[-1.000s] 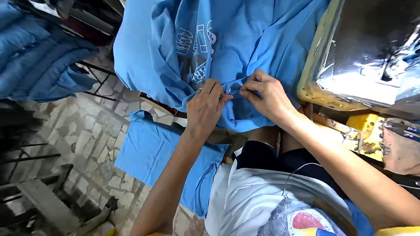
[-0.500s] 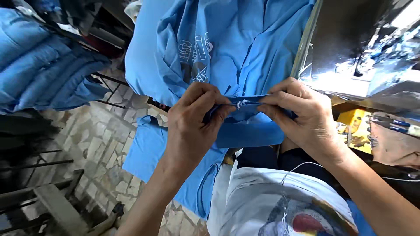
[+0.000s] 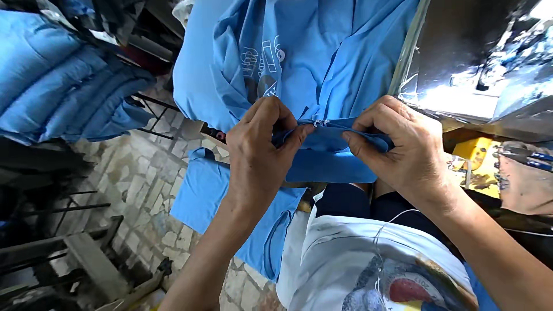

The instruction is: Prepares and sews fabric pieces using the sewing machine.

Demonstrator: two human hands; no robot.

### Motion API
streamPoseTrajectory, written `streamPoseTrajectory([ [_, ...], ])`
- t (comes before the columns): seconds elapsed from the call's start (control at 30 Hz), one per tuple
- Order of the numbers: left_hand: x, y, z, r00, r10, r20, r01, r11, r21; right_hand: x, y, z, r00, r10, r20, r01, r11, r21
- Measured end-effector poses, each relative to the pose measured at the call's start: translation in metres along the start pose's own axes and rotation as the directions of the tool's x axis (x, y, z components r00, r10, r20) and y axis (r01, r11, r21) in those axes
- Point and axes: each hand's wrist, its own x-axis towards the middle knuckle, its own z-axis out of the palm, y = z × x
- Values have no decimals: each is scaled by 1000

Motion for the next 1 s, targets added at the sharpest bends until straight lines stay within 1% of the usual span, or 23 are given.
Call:
streamPoseTrajectory([
  [0.1,1,4,5,1000,20,12,-20,998,68,-1,-1,0,1000,14,-20,-15,999,-32],
  [0.13,0,6,7,999,54,5,-54,995,78,-2,-3,-1,999,32,-14,-32,999,-30],
  [0.2,-3,9,14,986,167,-23,-165,982,93,-5,-7,0,997,70,12,-70,997,20],
  [0.27,-5,7,25,962,268,-45,-263,959,102,-12,-5,9,993,115,-12,-114,993,41],
  [0.3,-4,3,34,957,288,-38,-281,952,122,-18,2,13,989,144,-37,-143,989,21],
  [0.37,1,-10,53,967,253,10,-252,959,132,-32,19,12,971,217,-98,-216,976,17],
  [0.4,7,-14,60,973,229,16,-230,970,79,-38,22,5,954,276,-119,-271,961,53],
  [0.43,14,-11,65,975,224,9,-224,975,1,-43,20,-7,927,349,-139,-332,934,132],
  [0.5,31,14,70,969,243,34,-235,959,-156,-51,10,-29,848,494,-192,-401,835,377],
  [0.57,48,43,84,960,259,105,-233,949,-212,-59,8,-41,747,630,-214,-449,715,536],
  [0.6,56,54,94,955,248,162,-217,958,-188,-64,13,-43,687,695,-214,-479,654,586],
  [0.67,70,72,112,942,200,271,-193,980,-55,-72,23,-45,584,792,-179,-512,530,676],
  [0.73,84,87,123,930,173,325,-197,980,41,-72,27,-48,526,833,-174,-517,475,712],
  [0.77,92,93,129,933,156,324,-186,980,64,-70,29,-50,518,836,-182,-514,474,715],
  [0.8,101,97,139,949,122,292,-154,984,88,-68,31,-51,525,830,-189,-506,483,714],
  [0.83,110,99,150,966,79,245,-108,988,107,-66,34,-52,542,817,-196,-494,499,712],
  [0.9,120,97,164,979,51,196,-71,992,100,-67,34,-54,576,792,-203,-492,534,687],
  [0.93,120,95,164,978,79,191,-99,990,101,-69,32,-55,590,781,-203,-496,549,673],
  [1.0,109,93,151,963,191,188,-214,970,113,-74,27,-56,611,768,-192,-477,550,686],
])
